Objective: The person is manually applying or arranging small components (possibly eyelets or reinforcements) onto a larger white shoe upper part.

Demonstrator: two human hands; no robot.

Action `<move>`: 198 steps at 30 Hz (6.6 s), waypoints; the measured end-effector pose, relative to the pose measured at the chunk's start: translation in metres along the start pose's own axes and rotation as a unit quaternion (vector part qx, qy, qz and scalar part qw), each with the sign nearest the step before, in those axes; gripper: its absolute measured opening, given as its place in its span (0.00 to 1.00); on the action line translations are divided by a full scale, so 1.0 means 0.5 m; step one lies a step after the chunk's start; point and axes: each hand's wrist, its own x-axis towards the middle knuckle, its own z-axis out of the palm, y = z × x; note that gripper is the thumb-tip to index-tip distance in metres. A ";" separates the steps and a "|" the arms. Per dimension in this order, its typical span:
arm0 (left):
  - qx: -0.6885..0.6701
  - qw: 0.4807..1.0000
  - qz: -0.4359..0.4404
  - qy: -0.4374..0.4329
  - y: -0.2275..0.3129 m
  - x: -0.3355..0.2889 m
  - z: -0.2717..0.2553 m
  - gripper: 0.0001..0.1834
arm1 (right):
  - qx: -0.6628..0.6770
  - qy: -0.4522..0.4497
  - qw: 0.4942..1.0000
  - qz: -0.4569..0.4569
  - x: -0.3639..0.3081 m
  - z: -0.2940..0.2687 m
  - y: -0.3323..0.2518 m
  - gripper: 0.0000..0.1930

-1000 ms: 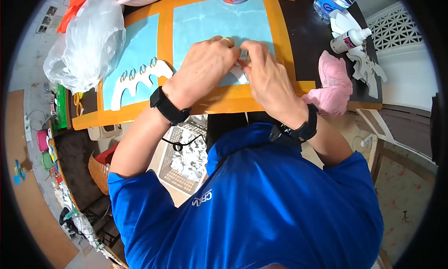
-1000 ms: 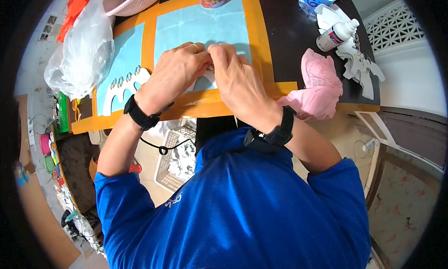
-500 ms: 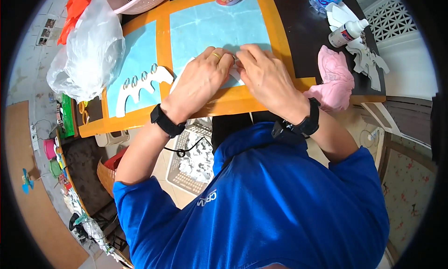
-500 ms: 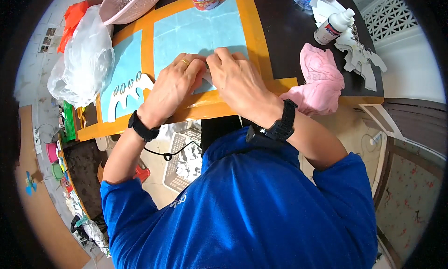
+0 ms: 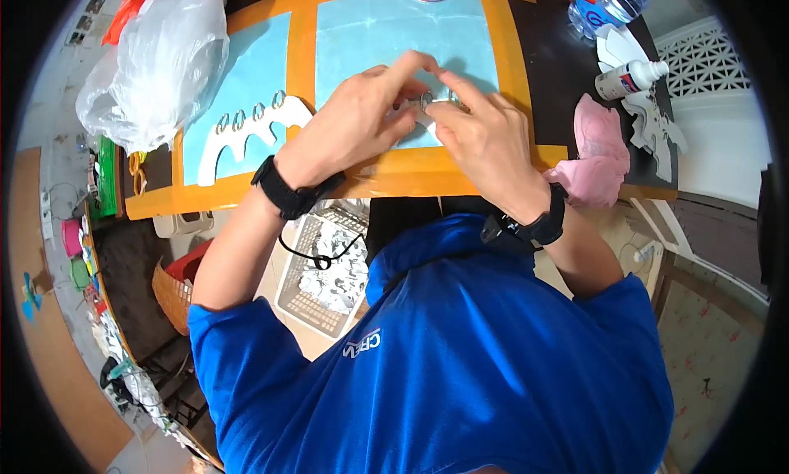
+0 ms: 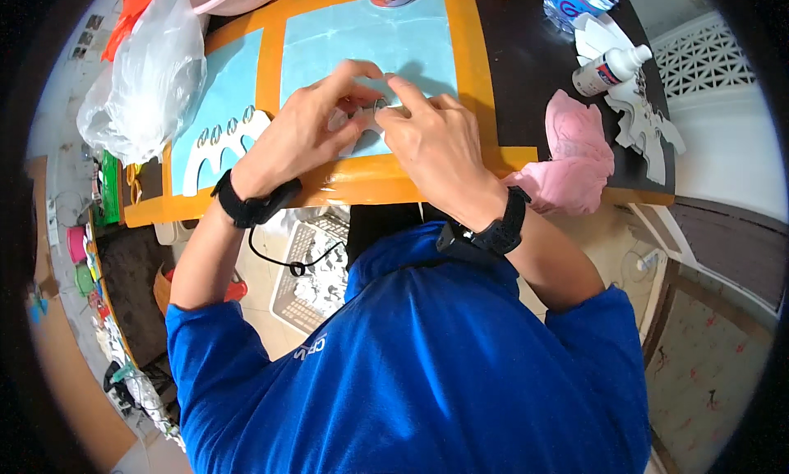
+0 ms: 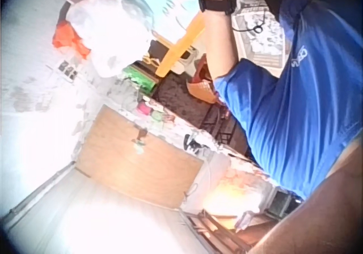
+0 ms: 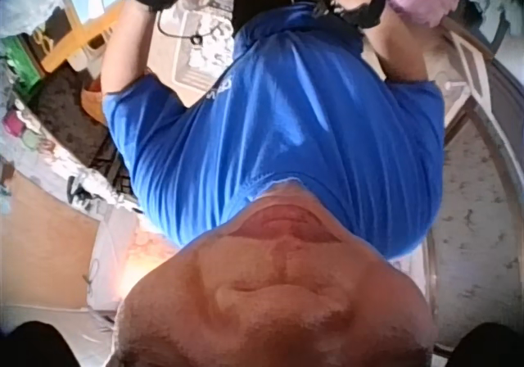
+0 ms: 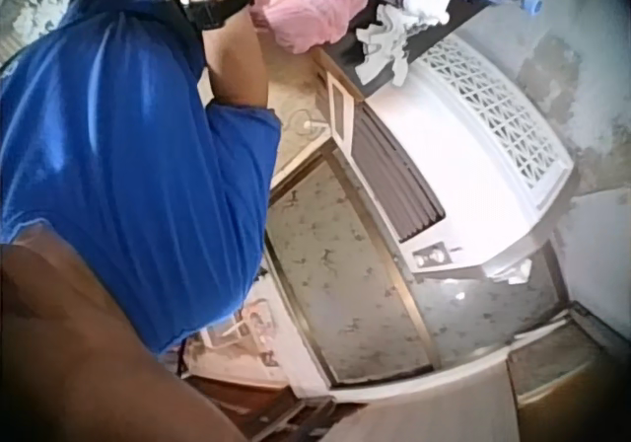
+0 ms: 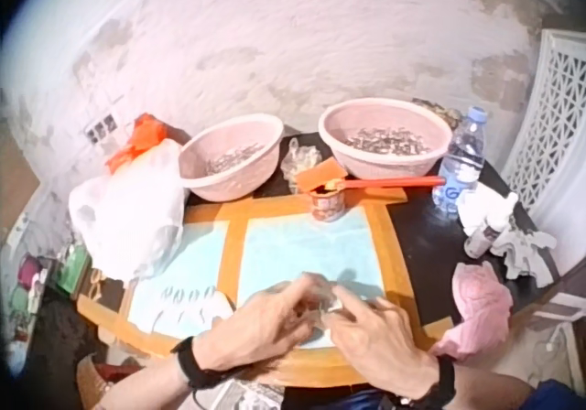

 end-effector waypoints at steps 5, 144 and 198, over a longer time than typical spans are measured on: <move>0.107 0.990 0.092 -0.028 -0.037 0.017 0.001 0.08 | 0.014 -0.001 1.000 0.006 0.001 -0.003 -0.002 0.08; 0.306 0.913 -0.211 0.167 0.106 0.013 0.128 0.20 | 0.088 -0.082 0.985 -0.126 -0.002 -0.030 0.052 0.08; 0.286 0.926 -0.164 0.186 0.064 -0.016 0.134 0.06 | 0.088 -0.121 0.982 -0.115 0.001 -0.034 0.062 0.09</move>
